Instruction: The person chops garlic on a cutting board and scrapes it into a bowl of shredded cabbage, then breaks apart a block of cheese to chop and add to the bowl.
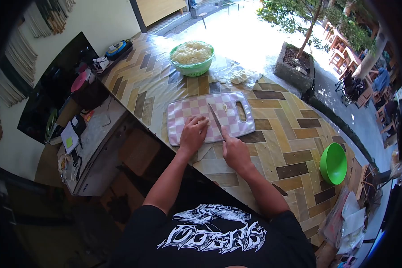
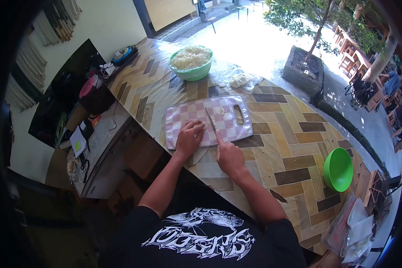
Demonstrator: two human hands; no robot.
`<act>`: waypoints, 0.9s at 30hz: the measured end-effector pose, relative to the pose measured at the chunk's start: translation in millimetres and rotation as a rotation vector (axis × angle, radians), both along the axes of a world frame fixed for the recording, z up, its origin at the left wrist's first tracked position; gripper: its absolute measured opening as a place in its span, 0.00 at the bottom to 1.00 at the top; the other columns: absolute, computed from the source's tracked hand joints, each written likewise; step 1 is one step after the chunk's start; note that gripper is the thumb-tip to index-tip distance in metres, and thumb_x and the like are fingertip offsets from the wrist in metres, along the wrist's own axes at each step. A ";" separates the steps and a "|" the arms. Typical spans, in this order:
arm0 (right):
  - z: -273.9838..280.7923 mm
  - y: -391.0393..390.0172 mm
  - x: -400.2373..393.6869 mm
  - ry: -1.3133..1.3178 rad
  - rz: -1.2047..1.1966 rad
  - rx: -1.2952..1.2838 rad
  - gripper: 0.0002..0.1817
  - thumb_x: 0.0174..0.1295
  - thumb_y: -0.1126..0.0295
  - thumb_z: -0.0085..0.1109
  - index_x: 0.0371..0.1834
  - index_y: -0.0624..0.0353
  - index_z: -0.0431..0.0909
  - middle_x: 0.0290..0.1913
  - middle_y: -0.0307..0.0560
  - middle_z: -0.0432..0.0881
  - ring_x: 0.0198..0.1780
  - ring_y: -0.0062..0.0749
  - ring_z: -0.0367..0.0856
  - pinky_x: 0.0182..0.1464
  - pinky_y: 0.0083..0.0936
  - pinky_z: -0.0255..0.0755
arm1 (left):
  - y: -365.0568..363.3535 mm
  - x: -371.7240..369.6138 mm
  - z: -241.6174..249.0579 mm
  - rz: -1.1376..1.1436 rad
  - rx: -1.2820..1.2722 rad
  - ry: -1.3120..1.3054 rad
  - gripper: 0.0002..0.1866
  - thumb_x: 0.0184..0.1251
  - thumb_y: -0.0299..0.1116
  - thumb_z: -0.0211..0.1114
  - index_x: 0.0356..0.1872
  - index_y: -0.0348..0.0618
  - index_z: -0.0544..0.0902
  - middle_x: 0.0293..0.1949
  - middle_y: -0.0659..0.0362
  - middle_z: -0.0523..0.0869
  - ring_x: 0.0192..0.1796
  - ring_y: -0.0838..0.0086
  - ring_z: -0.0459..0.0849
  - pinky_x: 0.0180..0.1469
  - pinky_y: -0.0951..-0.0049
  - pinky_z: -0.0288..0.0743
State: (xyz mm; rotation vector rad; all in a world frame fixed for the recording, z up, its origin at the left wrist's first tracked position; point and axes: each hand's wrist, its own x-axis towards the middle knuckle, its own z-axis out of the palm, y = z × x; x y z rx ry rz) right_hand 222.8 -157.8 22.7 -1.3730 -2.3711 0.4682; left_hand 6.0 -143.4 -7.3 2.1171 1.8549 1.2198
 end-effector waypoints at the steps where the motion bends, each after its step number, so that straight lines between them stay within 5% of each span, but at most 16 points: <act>1: 3.9 -4.8 -3.4 0.003 -0.003 -0.020 0.35 0.75 0.68 0.58 0.86 0.53 0.66 0.40 0.62 0.89 0.40 0.64 0.90 0.45 0.58 0.84 | -0.3 0.5 0.4 0.005 0.001 0.013 0.13 0.71 0.30 0.71 0.54 0.42 0.93 0.59 0.52 0.92 0.66 0.50 0.84 0.70 0.55 0.79; 18: 11.5 -4.0 -52.8 -0.296 0.010 0.069 0.35 0.73 0.73 0.52 0.86 0.59 0.65 0.42 0.57 0.89 0.38 0.50 0.94 0.41 0.44 0.89 | 1.3 -1.8 0.6 -0.002 0.011 0.013 0.13 0.70 0.28 0.70 0.52 0.40 0.93 0.59 0.52 0.92 0.66 0.48 0.84 0.70 0.55 0.78; 27: 15.3 10.5 -44.0 -0.263 0.050 0.044 0.36 0.71 0.75 0.54 0.85 0.58 0.66 0.41 0.57 0.90 0.40 0.54 0.94 0.43 0.48 0.88 | -0.5 -2.1 6.5 -0.005 -0.016 0.049 0.15 0.70 0.27 0.69 0.55 0.41 0.92 0.61 0.54 0.91 0.67 0.52 0.84 0.70 0.57 0.79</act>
